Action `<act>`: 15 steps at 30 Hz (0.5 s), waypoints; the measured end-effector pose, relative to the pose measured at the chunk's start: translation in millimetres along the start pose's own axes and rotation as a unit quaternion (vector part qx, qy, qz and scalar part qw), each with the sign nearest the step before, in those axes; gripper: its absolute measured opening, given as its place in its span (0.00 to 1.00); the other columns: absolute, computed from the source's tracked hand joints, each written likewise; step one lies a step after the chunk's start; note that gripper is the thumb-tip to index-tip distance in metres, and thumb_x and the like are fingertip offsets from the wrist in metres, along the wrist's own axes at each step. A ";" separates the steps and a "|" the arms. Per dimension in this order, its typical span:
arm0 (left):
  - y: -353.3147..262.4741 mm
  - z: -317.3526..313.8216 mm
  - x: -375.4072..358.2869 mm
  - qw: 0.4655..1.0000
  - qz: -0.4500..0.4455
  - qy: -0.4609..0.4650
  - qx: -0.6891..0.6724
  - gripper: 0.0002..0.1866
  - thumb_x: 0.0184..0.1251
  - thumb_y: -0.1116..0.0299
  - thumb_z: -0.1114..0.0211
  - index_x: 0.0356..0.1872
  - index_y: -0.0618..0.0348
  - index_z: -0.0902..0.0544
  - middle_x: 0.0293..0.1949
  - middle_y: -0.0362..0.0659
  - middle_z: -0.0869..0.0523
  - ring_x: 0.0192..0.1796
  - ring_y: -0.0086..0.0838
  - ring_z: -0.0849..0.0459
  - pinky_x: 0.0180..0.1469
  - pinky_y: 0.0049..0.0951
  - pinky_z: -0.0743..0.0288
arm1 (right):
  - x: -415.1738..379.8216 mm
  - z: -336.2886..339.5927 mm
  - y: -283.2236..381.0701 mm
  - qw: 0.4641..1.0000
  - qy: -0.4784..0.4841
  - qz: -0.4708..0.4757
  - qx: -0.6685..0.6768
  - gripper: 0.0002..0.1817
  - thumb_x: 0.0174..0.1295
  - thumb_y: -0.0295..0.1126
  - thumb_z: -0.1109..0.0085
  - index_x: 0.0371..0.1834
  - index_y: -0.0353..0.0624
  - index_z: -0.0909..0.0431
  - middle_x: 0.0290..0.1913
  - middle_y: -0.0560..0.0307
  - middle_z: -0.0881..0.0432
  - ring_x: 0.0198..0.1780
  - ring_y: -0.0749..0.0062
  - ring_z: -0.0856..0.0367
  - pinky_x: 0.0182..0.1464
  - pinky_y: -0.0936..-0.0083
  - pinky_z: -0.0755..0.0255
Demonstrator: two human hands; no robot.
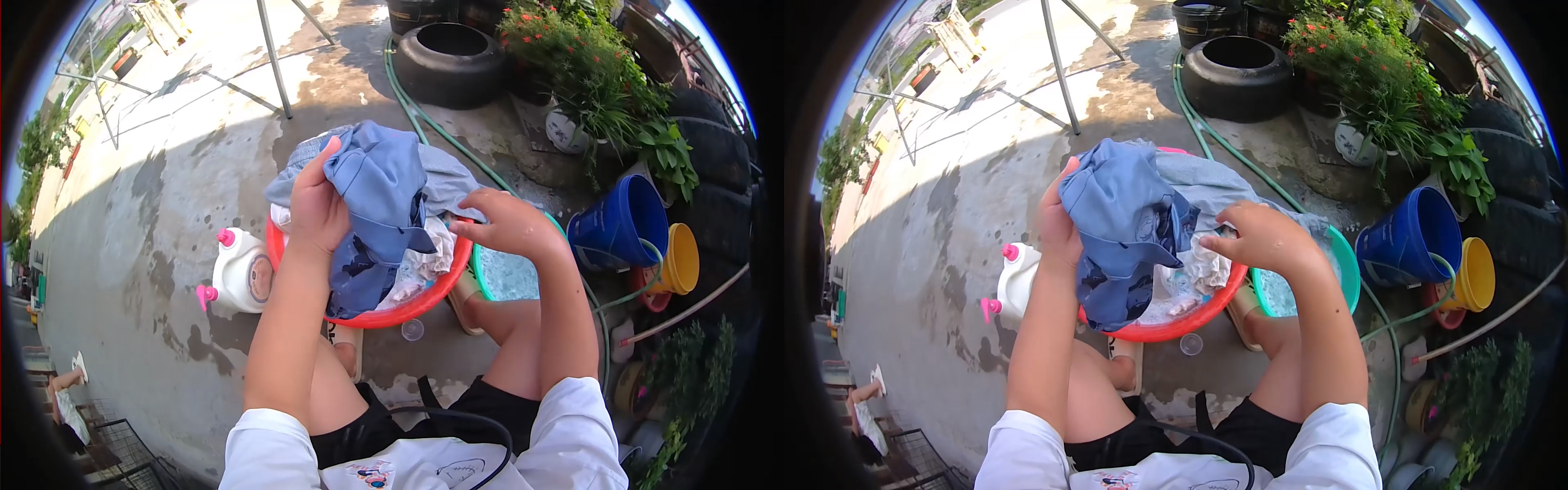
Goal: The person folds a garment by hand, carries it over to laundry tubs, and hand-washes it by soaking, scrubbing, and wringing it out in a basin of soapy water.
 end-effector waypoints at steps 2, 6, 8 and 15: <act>6.5 -18.4 9.4 0.991 -0.040 0.078 -0.104 0.19 0.72 0.64 0.52 0.55 0.71 0.29 0.54 0.53 0.22 0.60 0.40 0.25 0.64 0.42 0.34 | -3.5 -44.7 26.8 0.983 0.146 0.087 0.068 0.40 0.54 0.58 0.40 0.60 0.36 0.32 0.60 0.38 0.28 0.63 0.50 0.32 0.62 0.66 0.36; 15.0 -51.0 18.1 0.987 -0.089 0.064 -0.121 0.18 0.68 0.74 0.50 0.58 0.70 0.33 0.60 0.56 0.29 0.64 0.46 0.31 0.68 0.51 0.41 | -1.2 -78.1 81.8 0.977 0.169 0.130 0.020 0.37 0.52 0.55 0.35 0.55 0.33 0.28 0.52 0.44 0.21 0.56 0.57 0.25 0.56 0.68 0.33; 9.1 -53.5 19.4 0.988 -0.131 0.052 -0.056 0.18 0.66 0.77 0.50 0.57 0.72 0.33 0.58 0.57 0.27 0.63 0.47 0.30 0.67 0.51 0.39 | 15.1 -65.8 94.5 0.947 0.012 0.171 0.273 0.31 0.56 0.48 0.37 0.53 0.32 0.27 0.47 0.44 0.20 0.50 0.62 0.23 0.53 0.72 0.31; -38.3 -9.5 6.5 0.892 -0.169 -0.205 0.367 0.26 0.73 0.54 0.54 0.57 0.69 0.32 0.57 0.54 0.25 0.61 0.44 0.27 0.63 0.49 0.36 | 18.6 -44.9 73.2 0.552 0.152 0.093 0.815 0.17 0.62 0.32 0.54 0.50 0.35 0.26 0.46 0.51 0.18 0.45 0.65 0.18 0.52 0.67 0.25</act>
Point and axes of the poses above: each hand's wrist, its own x-axis towards the middle knuckle, its own z-axis out of the back of the hand, y = z × x, the point moved 9 cm from there along x, towards the middle knuckle
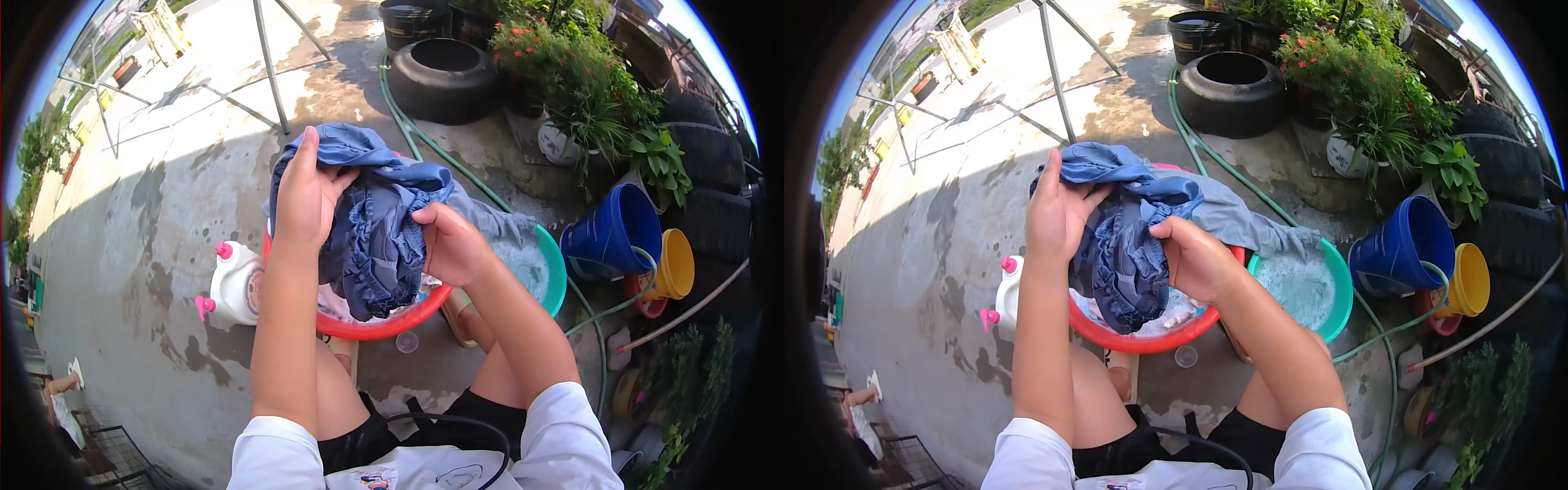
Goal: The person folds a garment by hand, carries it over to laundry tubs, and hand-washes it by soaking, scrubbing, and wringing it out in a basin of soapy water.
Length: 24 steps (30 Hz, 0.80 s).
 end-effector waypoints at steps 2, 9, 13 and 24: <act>19.2 15.8 -5.3 0.982 0.038 -0.081 0.164 0.32 0.73 0.45 0.58 0.58 0.67 0.32 0.56 0.51 0.23 0.59 0.41 0.26 0.62 0.47 0.36 | -0.4 -8.1 7.5 0.998 0.028 0.022 0.052 0.17 0.63 0.32 0.57 0.51 0.34 0.26 0.46 0.50 0.18 0.46 0.64 0.18 0.53 0.67 0.26; 53.2 -11.8 -20.0 0.924 0.215 0.068 0.310 0.37 0.68 0.37 0.58 0.55 0.65 0.25 0.48 0.48 0.19 0.52 0.30 0.21 0.55 0.25 0.31 | 3.0 -13.4 37.6 0.982 0.045 0.138 0.125 0.17 0.65 0.31 0.59 0.52 0.33 0.29 0.48 0.47 0.19 0.49 0.61 0.19 0.56 0.64 0.27; 40.5 -7.2 -13.1 0.909 0.161 0.075 0.376 0.32 0.66 0.45 0.47 0.55 0.67 0.25 0.49 0.47 0.20 0.54 0.30 0.24 0.59 0.30 0.35 | -5.8 -22.6 75.3 0.953 0.081 0.260 0.136 0.15 0.67 0.33 0.59 0.51 0.36 0.30 0.52 0.48 0.23 0.55 0.60 0.25 0.61 0.61 0.34; 74.1 -40.1 -28.7 0.787 0.049 0.235 0.569 0.08 0.51 0.70 0.37 0.25 0.66 0.21 0.21 0.42 0.19 0.28 0.32 0.19 0.33 0.34 0.28 | -31.8 1.9 110.0 0.928 -0.104 0.253 -0.253 0.16 0.66 0.36 0.48 0.52 0.39 0.26 0.49 0.56 0.21 0.51 0.71 0.23 0.55 0.73 0.31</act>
Point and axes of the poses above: each hand's wrist, its own x-axis towards the middle knuckle, its own z-axis out of the back of the hand, y = z × x, the point moved 9 cm from there along x, towards the middle knuckle
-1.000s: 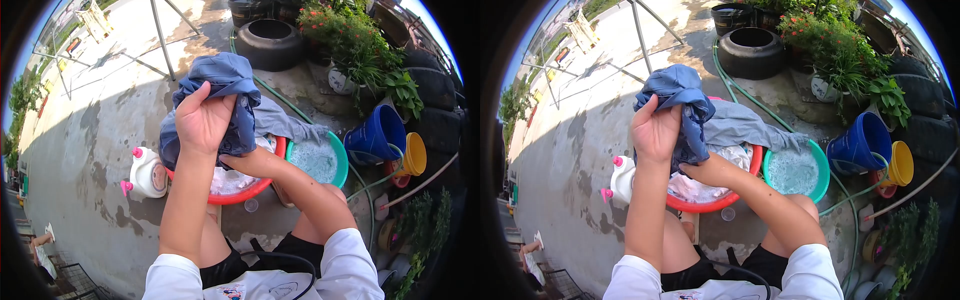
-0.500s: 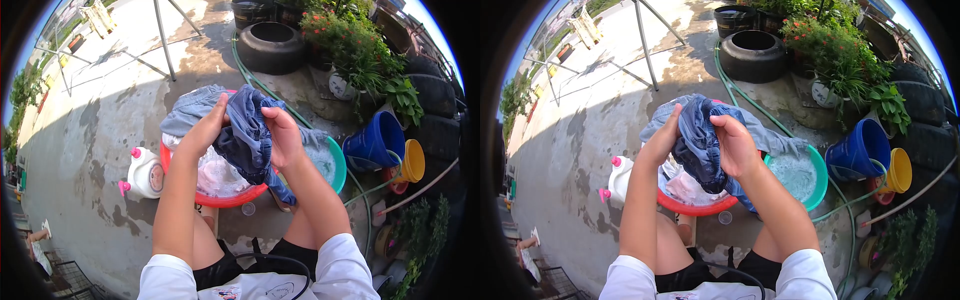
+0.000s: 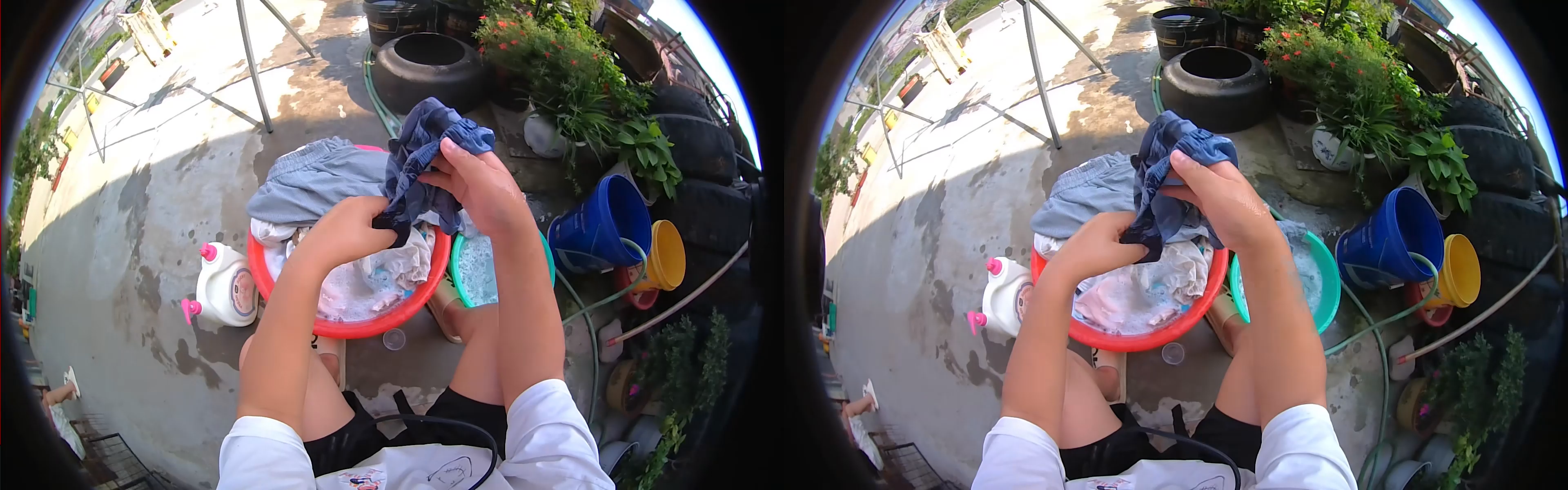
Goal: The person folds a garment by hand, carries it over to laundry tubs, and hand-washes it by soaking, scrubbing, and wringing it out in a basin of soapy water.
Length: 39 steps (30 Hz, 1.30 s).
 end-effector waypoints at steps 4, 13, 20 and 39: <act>23.0 40.4 -14.0 0.947 -0.010 -0.011 -0.321 0.08 0.55 0.69 0.39 0.27 0.65 0.19 0.27 0.42 0.15 0.28 0.27 0.17 0.31 0.27 0.26 | -2.4 77.3 14.8 0.978 -0.143 -0.082 -0.124 0.13 0.62 0.38 0.47 0.31 0.39 0.20 0.36 0.58 0.19 0.32 0.79 0.24 0.37 0.78 0.30; 8.2 49.5 -24.4 0.778 -0.091 0.016 -0.622 0.16 0.54 0.64 0.41 0.33 0.72 0.22 0.28 0.51 0.16 0.29 0.34 0.17 0.34 0.31 0.21 | -12.2 9.9 -18.0 0.965 0.039 0.069 -0.248 0.17 0.65 0.40 0.47 0.51 0.41 0.26 0.43 0.63 0.25 0.45 0.79 0.32 0.50 0.78 0.38; -15.7 55.7 -22.4 0.677 -0.162 0.007 -0.718 0.22 0.57 0.59 0.44 0.37 0.75 0.23 0.31 0.53 0.16 0.31 0.36 0.17 0.36 0.30 0.21 | -31.7 -52.0 -56.7 0.952 0.289 -0.104 0.004 0.19 0.65 0.39 0.47 0.53 0.39 0.27 0.48 0.59 0.22 0.51 0.79 0.28 0.56 0.77 0.36; -43.2 32.1 -14.6 0.765 -0.128 0.069 -0.627 0.31 0.47 0.76 0.31 0.56 0.71 0.32 0.51 0.50 0.21 0.54 0.33 0.21 0.59 0.33 0.29 | -23.9 11.4 3.0 0.920 0.181 -0.034 0.347 0.23 0.64 0.34 0.62 0.55 0.26 0.31 0.52 0.41 0.22 0.51 0.57 0.21 0.59 0.63 0.30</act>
Point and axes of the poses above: each hand's wrist, its own x-axis towards the middle knuckle, its own z-axis out of the back of the hand, y = z × x, the point moved 9 cm from there along x, towards the middle knuckle
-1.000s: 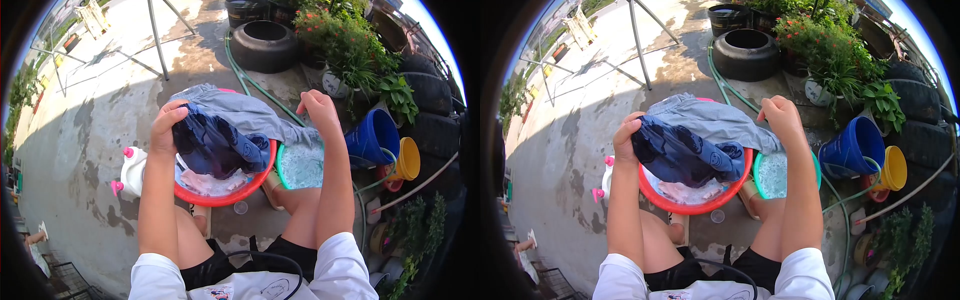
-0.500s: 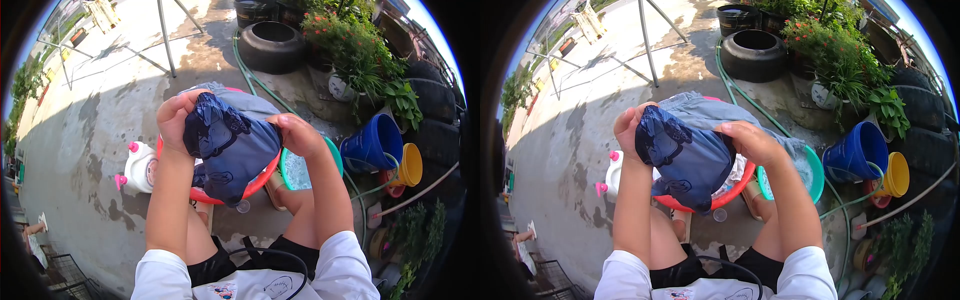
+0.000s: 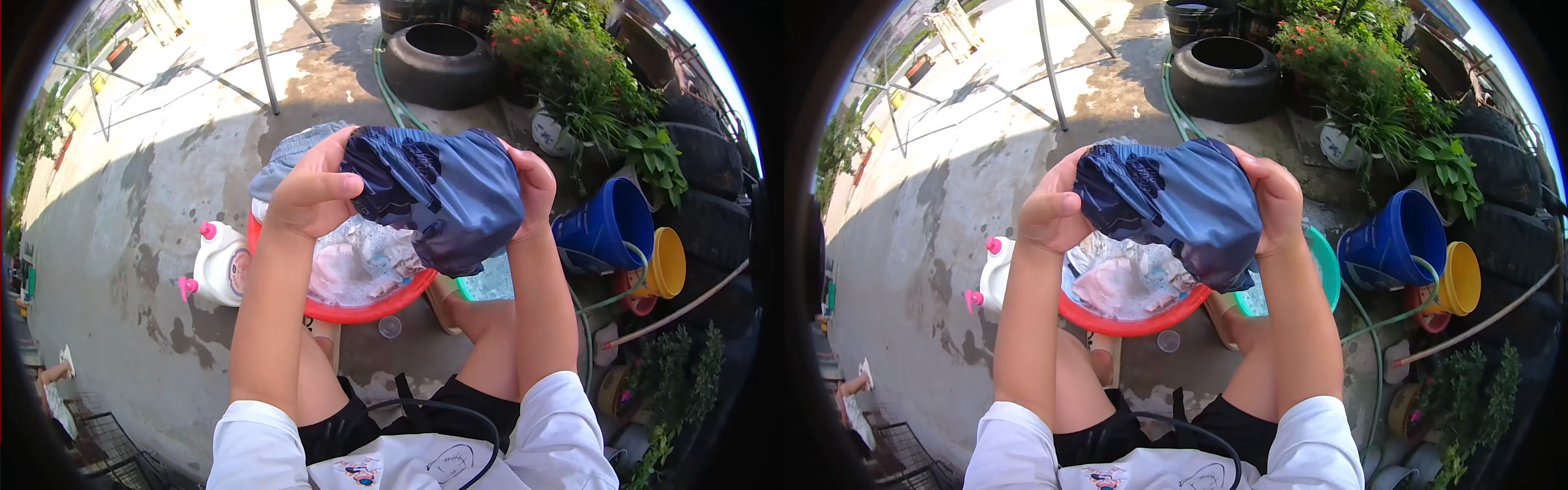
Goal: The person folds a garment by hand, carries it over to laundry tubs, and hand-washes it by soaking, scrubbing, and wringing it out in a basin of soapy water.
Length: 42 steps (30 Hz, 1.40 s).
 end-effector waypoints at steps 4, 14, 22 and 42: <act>23.4 -0.5 3.0 0.961 0.120 -0.018 0.247 0.38 0.42 0.80 0.28 0.60 0.68 0.33 0.52 0.43 0.22 0.53 0.24 0.24 0.59 0.26 0.32 | 0.0 12.5 21.7 0.998 -0.016 0.051 0.040 0.20 0.66 0.34 0.61 0.48 0.29 0.25 0.48 0.41 0.19 0.49 0.55 0.19 0.58 0.62 0.29; 46.9 8.5 -7.1 0.979 0.153 0.129 0.030 0.39 0.47 0.65 0.27 0.60 0.75 0.33 0.57 0.52 0.23 0.58 0.33 0.24 0.62 0.31 0.33 | -11.3 33.0 46.0 0.992 -0.029 0.096 0.074 0.17 0.67 0.32 0.60 0.43 0.30 0.23 0.44 0.41 0.18 0.47 0.53 0.18 0.55 0.59 0.26; 42.3 17.6 10.7 0.990 0.022 0.085 -0.111 0.46 0.53 0.44 0.38 0.62 0.75 0.38 0.59 0.59 0.27 0.59 0.44 0.25 0.64 0.37 0.35 | -6.5 36.1 53.0 0.987 0.000 0.102 0.121 0.18 0.66 0.31 0.63 0.44 0.25 0.26 0.44 0.35 0.19 0.47 0.47 0.18 0.56 0.55 0.26; 27.1 48.7 19.4 0.985 -0.040 -0.130 -0.107 0.38 0.59 0.44 0.44 0.55 0.74 0.29 0.51 0.57 0.21 0.53 0.43 0.21 0.60 0.38 0.31 | 8.2 37.9 42.1 0.988 -0.009 0.086 0.131 0.21 0.65 0.31 0.65 0.46 0.21 0.28 0.46 0.31 0.21 0.48 0.45 0.19 0.59 0.55 0.30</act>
Point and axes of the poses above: each hand's wrist, its own x-axis towards the middle knuckle, its own z-axis out of the back of the hand, y = z × x, the point moved 9 cm from there along x, towards the middle knuckle
